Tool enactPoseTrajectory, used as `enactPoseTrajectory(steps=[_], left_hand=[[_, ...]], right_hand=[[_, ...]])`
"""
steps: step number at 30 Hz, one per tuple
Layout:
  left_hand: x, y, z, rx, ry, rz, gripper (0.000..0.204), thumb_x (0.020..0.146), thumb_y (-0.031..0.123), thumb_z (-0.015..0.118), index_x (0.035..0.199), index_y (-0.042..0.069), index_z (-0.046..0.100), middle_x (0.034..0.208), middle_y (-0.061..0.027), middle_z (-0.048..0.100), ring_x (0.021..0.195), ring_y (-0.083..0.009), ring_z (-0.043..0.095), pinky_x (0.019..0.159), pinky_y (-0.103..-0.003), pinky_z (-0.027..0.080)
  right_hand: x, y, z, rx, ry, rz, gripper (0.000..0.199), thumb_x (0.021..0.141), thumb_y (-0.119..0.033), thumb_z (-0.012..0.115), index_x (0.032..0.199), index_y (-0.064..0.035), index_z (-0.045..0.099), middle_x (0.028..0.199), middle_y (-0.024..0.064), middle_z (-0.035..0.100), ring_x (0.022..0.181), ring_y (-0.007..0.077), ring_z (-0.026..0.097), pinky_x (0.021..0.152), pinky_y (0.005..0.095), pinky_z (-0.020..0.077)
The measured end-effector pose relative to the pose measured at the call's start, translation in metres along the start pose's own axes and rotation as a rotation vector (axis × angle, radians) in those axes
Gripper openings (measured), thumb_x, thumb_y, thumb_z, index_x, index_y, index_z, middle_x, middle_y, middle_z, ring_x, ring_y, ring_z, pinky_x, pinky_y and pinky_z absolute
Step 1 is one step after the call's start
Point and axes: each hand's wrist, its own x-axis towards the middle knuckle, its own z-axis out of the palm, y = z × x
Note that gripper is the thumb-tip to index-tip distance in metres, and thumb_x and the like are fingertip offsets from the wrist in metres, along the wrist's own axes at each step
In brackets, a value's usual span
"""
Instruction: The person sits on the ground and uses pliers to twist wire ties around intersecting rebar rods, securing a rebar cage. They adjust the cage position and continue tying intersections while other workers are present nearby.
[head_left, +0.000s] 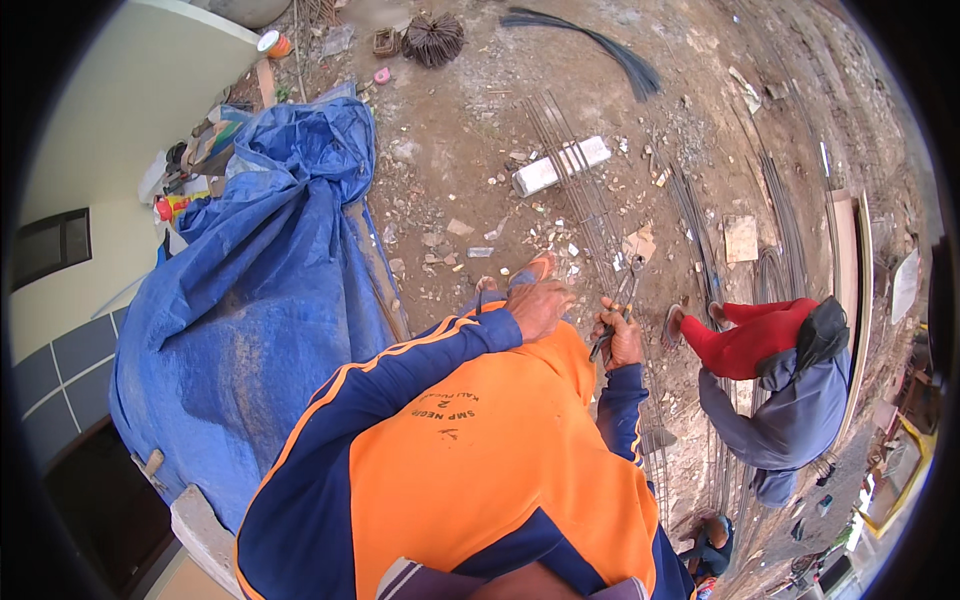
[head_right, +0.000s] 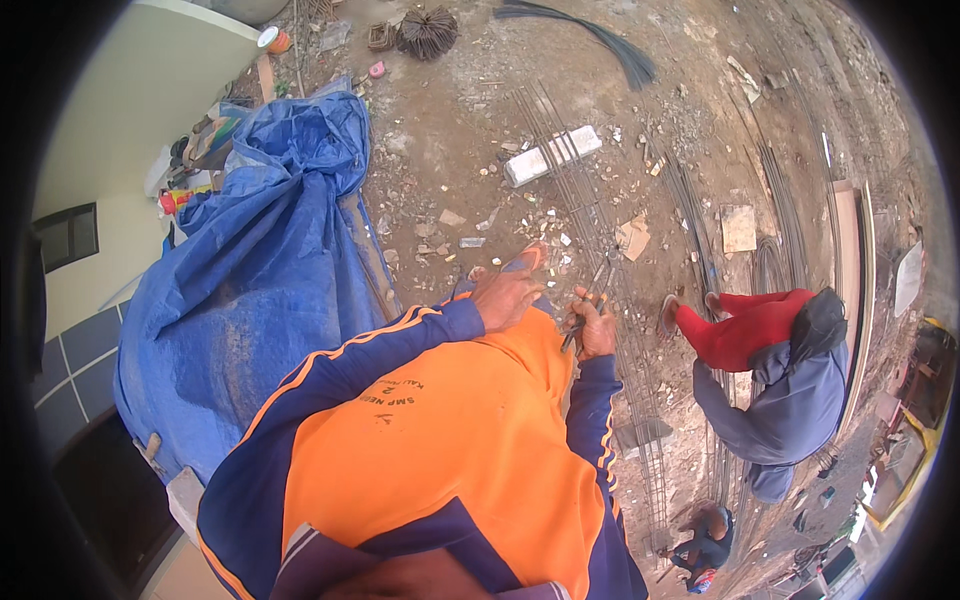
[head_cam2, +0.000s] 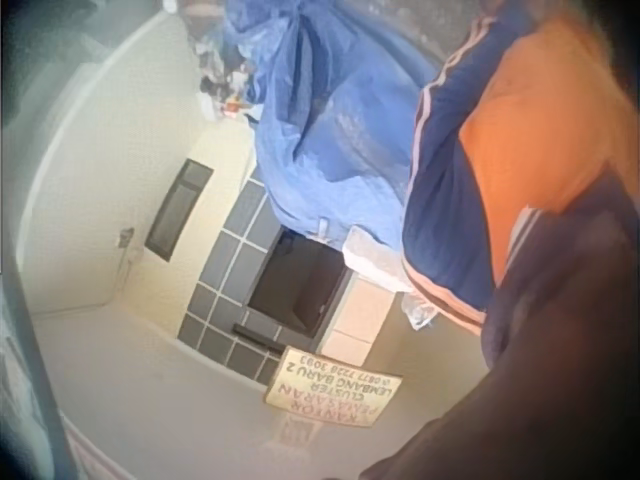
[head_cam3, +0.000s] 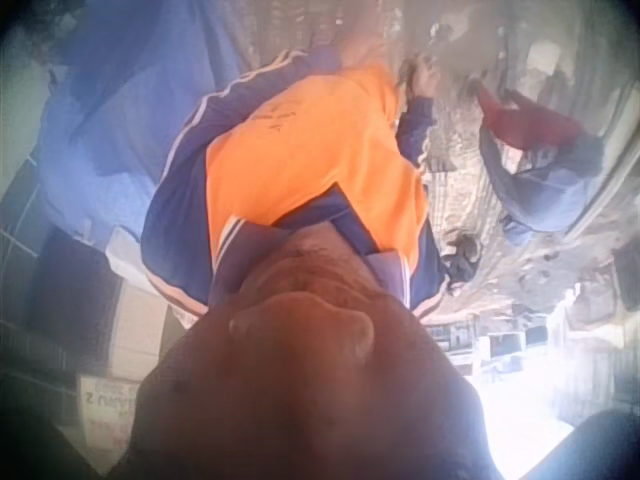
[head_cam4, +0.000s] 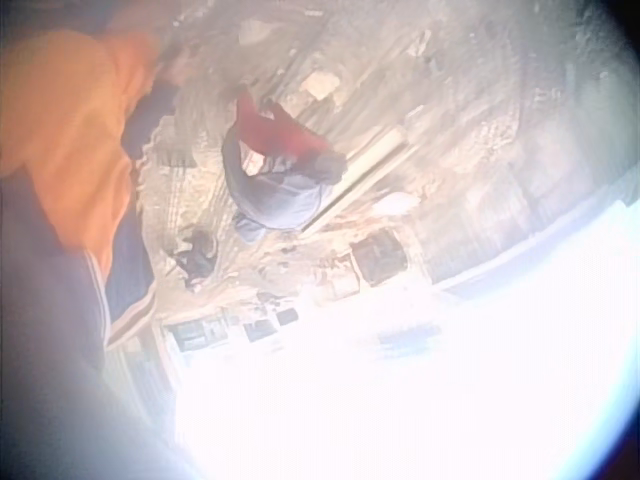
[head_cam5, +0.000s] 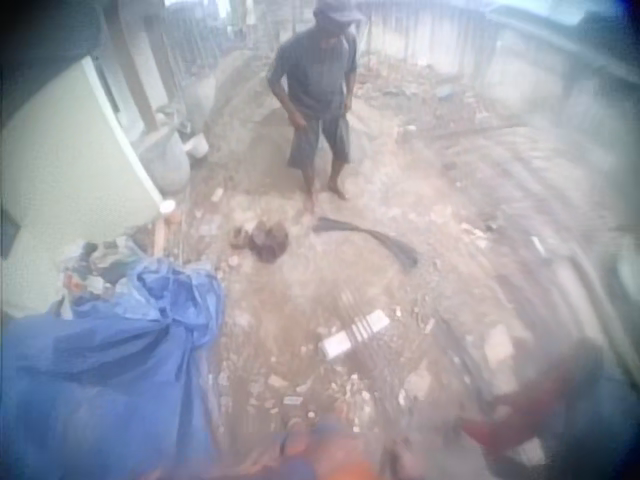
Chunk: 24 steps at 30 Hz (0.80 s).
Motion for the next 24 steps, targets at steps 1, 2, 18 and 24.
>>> enactPoseTrajectory(steps=[1,2,18,24], left_hand=[[0.006,-0.001,-0.004,0.038,0.062,0.036,0.022,0.095,0.022,0.058,0.109,0.013,0.072,0.104,-0.0106,0.068,0.091,-0.0348,0.068,0.077,-0.048,0.054],[0.013,-0.001,-0.008,0.037,0.048,0.039,0.022,0.095,0.023,0.058,0.11,0.014,0.072,0.103,-0.0104,0.067,0.09,-0.0349,0.067,0.077,-0.048,0.054],[0.124,-0.038,-0.043,0.125,-0.097,0.303,0.022,0.095,0.024,0.058,0.111,0.016,0.07,0.101,-0.0082,0.068,0.088,-0.0344,0.067,0.072,-0.045,0.055],[0.171,-0.057,-0.086,0.218,-0.284,0.427,0.019,0.093,0.022,0.061,0.107,0.015,0.072,0.102,-0.0072,0.068,0.088,-0.0336,0.067,0.073,-0.044,0.054]], right_hand=[[0.001,-0.01,0.001,0.048,-0.031,0.025,0.043,0.086,-0.008,0.061,0.127,0.005,0.054,0.084,0.0105,0.065,0.062,0.014,0.059,0.053,0.0296,0.0503],[0.004,-0.019,0.001,0.094,-0.063,0.048,0.043,0.086,-0.007,0.061,0.127,0.0045,0.054,0.083,0.0102,0.064,0.061,0.0141,0.058,0.053,0.0297,0.0503],[0.044,-0.054,-0.049,0.277,0.047,-0.13,0.039,0.086,-0.004,0.062,0.124,0.0037,0.054,0.084,0.0106,0.065,0.06,0.015,0.057,0.053,0.031,0.0488],[0.056,-0.042,-0.032,0.448,0.228,-0.142,0.043,0.085,-0.001,0.066,0.126,0.0022,0.053,0.087,0.0115,0.067,0.058,0.0138,0.057,0.052,0.031,0.0489]])
